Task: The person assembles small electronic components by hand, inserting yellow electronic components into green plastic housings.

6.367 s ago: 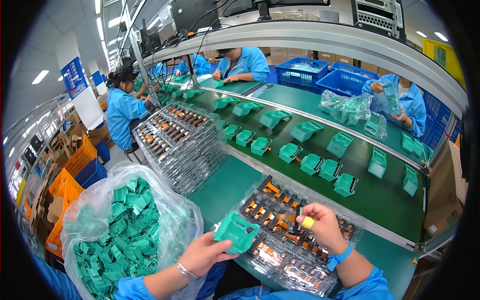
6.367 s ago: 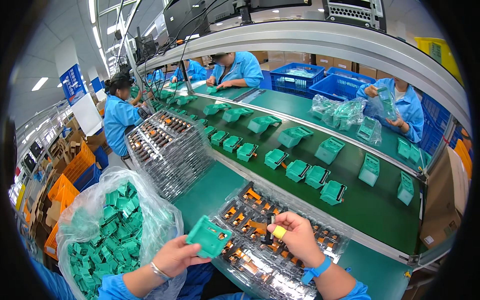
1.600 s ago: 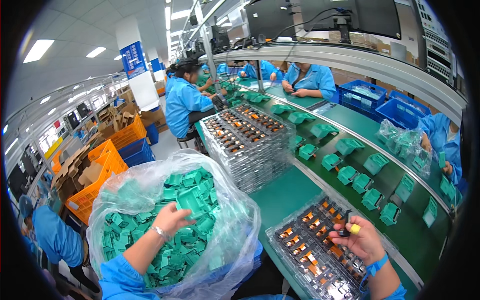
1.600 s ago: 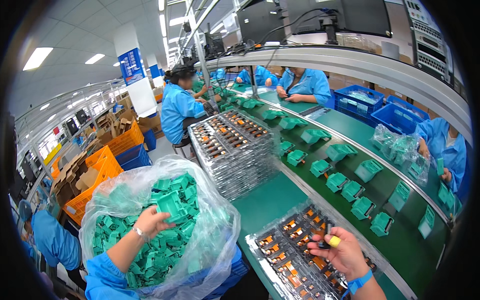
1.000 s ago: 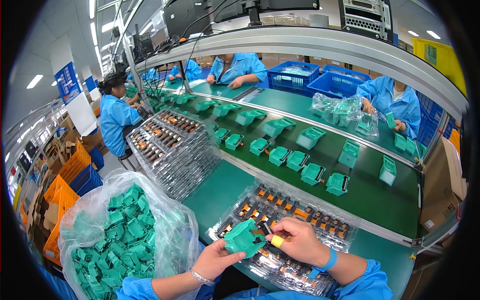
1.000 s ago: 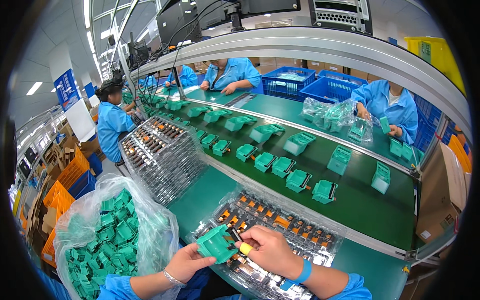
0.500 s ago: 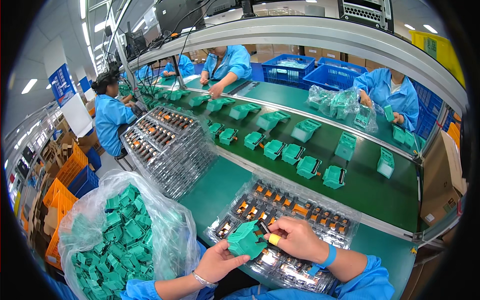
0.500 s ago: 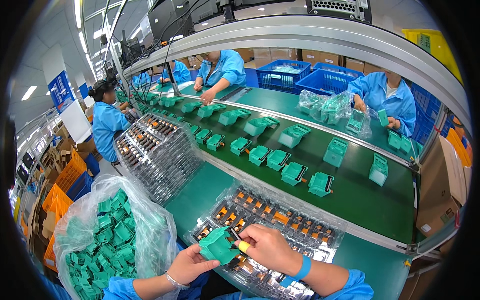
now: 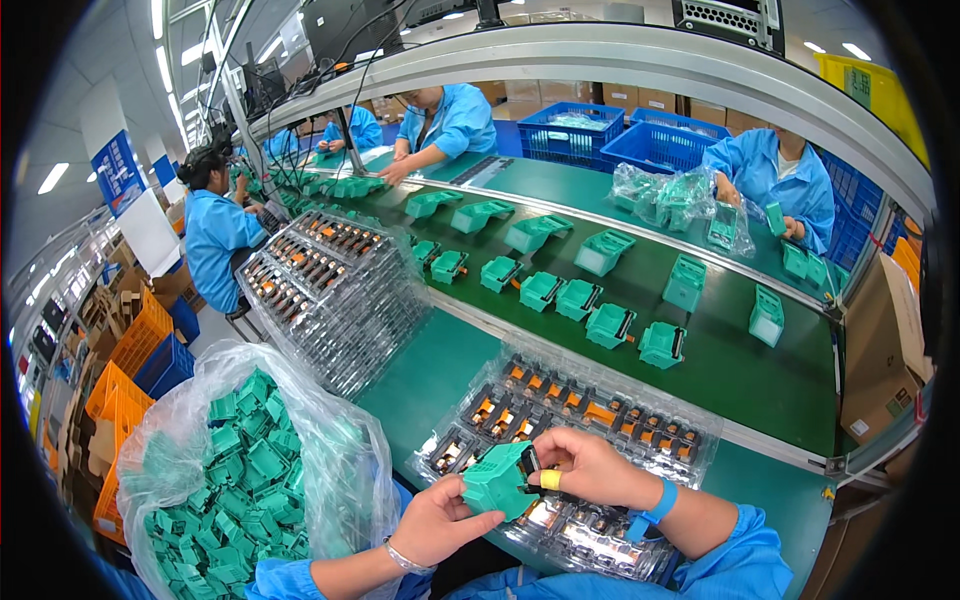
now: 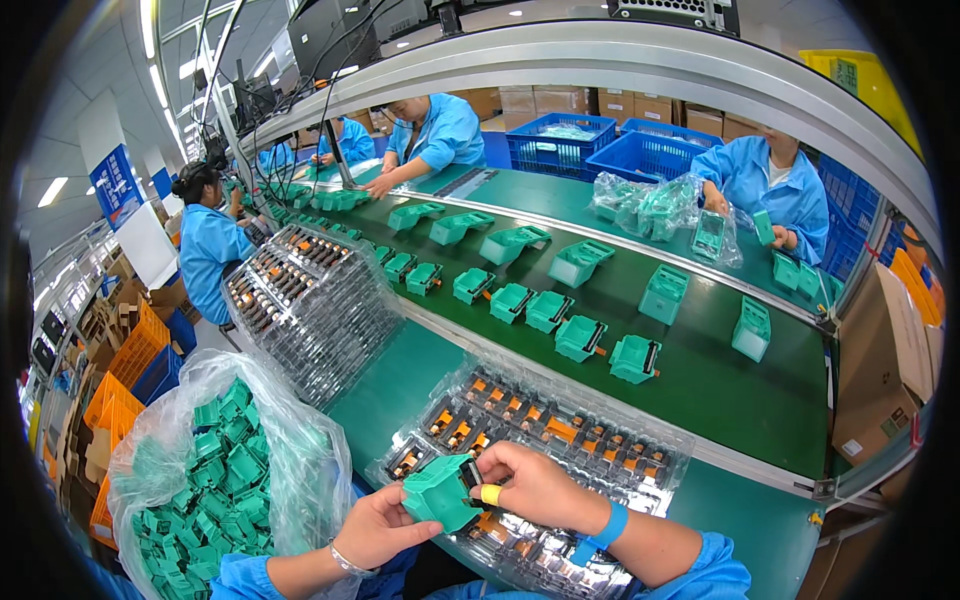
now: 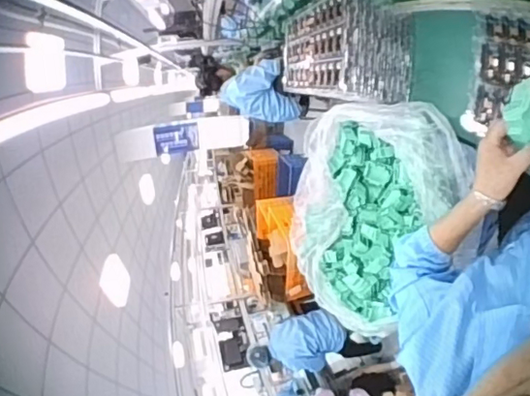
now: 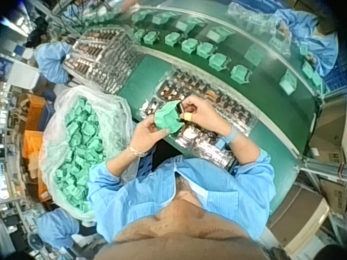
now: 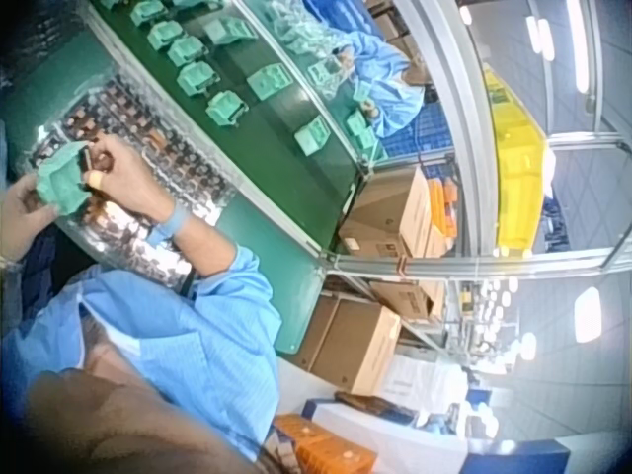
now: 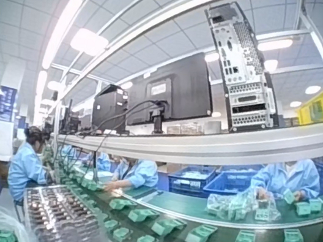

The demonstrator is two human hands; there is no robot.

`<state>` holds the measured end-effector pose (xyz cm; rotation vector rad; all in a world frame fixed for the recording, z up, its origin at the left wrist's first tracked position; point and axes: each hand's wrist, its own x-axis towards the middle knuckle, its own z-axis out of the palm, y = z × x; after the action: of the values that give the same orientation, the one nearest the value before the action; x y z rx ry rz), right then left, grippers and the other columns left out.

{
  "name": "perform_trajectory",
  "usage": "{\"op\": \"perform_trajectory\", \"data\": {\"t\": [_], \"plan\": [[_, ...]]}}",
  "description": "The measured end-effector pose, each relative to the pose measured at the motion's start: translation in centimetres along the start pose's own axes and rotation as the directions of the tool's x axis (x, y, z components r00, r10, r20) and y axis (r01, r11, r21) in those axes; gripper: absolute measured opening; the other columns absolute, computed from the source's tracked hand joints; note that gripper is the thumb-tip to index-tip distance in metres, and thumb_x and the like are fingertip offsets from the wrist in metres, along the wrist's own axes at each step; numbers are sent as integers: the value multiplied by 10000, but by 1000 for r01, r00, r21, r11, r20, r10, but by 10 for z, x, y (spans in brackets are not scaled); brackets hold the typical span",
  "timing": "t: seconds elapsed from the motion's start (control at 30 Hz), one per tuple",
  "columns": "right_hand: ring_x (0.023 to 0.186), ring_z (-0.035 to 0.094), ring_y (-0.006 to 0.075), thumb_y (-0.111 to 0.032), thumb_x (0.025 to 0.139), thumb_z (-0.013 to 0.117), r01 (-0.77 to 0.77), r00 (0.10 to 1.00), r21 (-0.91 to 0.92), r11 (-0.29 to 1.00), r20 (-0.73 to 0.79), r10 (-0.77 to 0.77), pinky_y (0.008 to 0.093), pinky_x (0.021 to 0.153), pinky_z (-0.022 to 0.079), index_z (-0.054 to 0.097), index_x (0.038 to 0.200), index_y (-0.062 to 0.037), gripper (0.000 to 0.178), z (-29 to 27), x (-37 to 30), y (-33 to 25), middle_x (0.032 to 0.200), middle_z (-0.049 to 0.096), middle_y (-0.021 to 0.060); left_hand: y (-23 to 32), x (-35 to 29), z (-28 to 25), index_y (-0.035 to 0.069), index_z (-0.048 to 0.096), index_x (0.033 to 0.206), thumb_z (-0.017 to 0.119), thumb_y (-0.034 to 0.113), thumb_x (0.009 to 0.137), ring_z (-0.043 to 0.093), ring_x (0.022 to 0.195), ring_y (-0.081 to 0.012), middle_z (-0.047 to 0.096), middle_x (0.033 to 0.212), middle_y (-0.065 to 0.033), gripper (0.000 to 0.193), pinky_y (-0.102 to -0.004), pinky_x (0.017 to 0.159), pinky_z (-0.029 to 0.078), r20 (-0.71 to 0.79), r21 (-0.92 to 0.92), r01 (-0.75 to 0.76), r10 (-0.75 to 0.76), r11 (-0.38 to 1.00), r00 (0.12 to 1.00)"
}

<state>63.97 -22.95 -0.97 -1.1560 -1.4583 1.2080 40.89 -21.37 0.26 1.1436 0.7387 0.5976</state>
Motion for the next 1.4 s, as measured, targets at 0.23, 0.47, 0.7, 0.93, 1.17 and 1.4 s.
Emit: {"op": "perform_trajectory", "data": {"t": [0.23,0.47,0.7,0.93,1.17,1.4], "plan": [[721,574,56,-104,805,700,-306,942,148,940,190,277,213,585,461,548,817,-21,173,-10,1,-10,723,585,0,0,4,4,-47,532,1118,690,-2,778,598,975,-140,567,1069,-66,377,-262,832,508,14,141,-23,21,990,1000],[710,587,100,-89,759,724,26,999,-243,970,-26,-33,269,556,466,577,821,-37,168,-13,-11,-19,763,597,24,-5,10,6,-19,472,1132,697,-11,766,559,1034,-161,534,1125,-89,430,-302,929,457,16,11,-86,86,996,996],[736,597,254,-105,679,618,525,596,-850,54,321,-735,347,643,503,613,848,-26,187,-74,-28,-43,844,603,105,27,-4,-29,34,395,1184,638,-101,757,523,1110,-225,505,1180,-135,509,-366,936,458,-39,322,-239,265,916,964],[691,573,220,44,668,637,-254,654,-641,724,-666,-360,342,631,475,552,790,-8,158,-166,-33,33,751,557,96,47,-50,-118,-17,571,955,606,-29,810,632,874,-152,647,929,-87,150,-264,784,498,-434,604,-166,496,780,752],[534,535,166,-62,787,625,-358,546,172,918,-759,355,318,432,525,513,780,-26,118,-244,-25,118,664,496,54,55,-103,-276,4,595,981,615,74,790,629,789,-158,659,871,-81,204,-283,718,496,-650,747,249,598,617,468],[673,539,104,-153,857,576,-440,459,-157,884,-886,71,243,490,456,556,967,-40,159,-219,-7,99,782,539,18,53,-85,-359,62,572,1122,646,95,736,603,927,-305,616,1035,-154,394,-359,844,484,-501,848,463,677,259,540]]}}
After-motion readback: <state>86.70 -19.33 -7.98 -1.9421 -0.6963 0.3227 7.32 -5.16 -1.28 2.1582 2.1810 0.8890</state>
